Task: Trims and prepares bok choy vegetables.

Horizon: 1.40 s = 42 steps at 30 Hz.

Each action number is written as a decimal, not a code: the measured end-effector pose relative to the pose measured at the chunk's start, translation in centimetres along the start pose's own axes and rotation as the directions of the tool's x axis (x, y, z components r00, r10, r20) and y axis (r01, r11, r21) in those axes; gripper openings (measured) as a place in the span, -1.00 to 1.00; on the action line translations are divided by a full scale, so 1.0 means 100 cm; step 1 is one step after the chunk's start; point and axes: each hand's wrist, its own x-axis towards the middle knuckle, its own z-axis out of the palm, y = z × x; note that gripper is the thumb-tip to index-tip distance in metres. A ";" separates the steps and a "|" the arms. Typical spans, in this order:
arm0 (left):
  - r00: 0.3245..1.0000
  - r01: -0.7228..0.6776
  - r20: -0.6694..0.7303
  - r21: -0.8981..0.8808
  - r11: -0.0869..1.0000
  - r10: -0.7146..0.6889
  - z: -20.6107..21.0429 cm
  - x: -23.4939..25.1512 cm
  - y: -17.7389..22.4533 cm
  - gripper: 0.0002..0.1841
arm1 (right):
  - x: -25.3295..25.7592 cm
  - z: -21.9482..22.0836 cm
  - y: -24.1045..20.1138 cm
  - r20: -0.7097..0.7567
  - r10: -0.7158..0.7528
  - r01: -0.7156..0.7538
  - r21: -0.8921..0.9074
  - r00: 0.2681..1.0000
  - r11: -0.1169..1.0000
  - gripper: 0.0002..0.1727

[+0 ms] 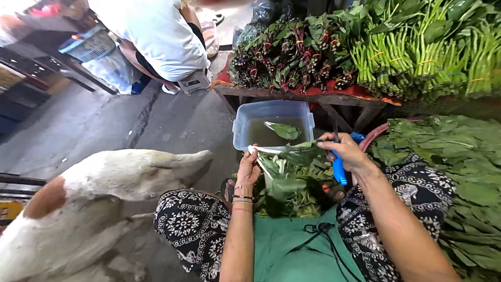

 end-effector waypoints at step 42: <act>0.983 0.095 -0.103 -0.428 0.899 -0.153 0.010 -0.010 0.007 -0.79 | 0.004 -0.032 -0.004 -0.133 -0.117 -0.008 -0.693 0.984 0.721 -0.63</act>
